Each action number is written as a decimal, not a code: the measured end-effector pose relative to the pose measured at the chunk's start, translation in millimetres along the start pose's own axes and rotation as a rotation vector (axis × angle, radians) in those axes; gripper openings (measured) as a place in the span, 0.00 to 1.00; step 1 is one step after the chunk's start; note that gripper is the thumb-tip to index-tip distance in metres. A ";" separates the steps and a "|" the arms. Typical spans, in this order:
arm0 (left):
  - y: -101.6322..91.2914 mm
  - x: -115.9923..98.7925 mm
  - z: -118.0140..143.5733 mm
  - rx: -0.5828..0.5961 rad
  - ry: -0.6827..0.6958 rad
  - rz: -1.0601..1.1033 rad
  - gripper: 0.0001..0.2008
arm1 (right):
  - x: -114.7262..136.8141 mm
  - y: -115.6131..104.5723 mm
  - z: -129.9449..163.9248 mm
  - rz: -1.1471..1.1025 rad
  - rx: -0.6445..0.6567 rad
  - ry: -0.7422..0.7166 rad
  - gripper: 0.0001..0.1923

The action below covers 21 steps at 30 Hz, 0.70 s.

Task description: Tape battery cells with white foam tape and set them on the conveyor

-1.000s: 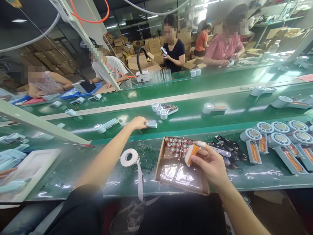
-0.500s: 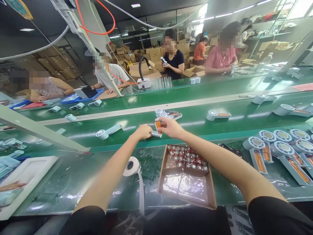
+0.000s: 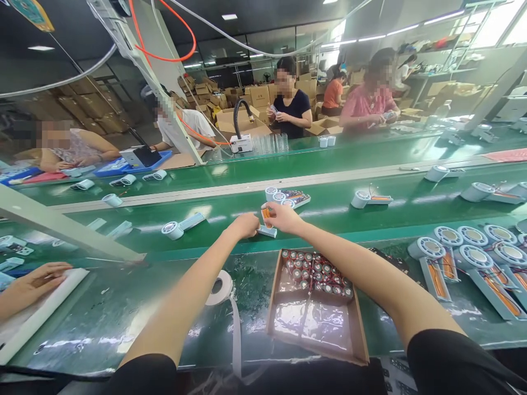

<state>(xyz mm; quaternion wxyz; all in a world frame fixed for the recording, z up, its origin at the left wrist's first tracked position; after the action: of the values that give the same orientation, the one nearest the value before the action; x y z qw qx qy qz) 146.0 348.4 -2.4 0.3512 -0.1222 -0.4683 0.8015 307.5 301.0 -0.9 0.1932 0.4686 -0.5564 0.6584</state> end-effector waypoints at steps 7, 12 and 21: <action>-11.7 1.5 -0.8 0.042 0.043 0.050 0.05 | -11.1 -1.3 4.3 0.006 -0.026 0.000 0.22; -19.9 6.7 -0.2 0.053 0.067 0.139 0.12 | -18.6 -0.4 6.0 0.074 -0.005 0.006 0.22; -23.6 -0.5 0.1 -0.031 0.070 0.215 0.09 | 1.4 4.4 16.4 0.480 0.110 0.041 0.18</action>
<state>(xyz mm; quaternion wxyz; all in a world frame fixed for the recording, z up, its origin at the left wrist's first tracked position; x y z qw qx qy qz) 156.8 355.4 17.4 0.2775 -0.2048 -0.4523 0.8225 310.0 284.2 -3.1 0.0168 0.3193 -0.6111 0.7241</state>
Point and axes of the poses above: each hand's wrist, its own z-axis away from the middle knuckle, its own y-axis out of the palm, x = y × z, the point moved 4 cm from there along -z, towards the middle knuckle, and after that the axes turned 14 degrees about x, right-handed, at the moved point
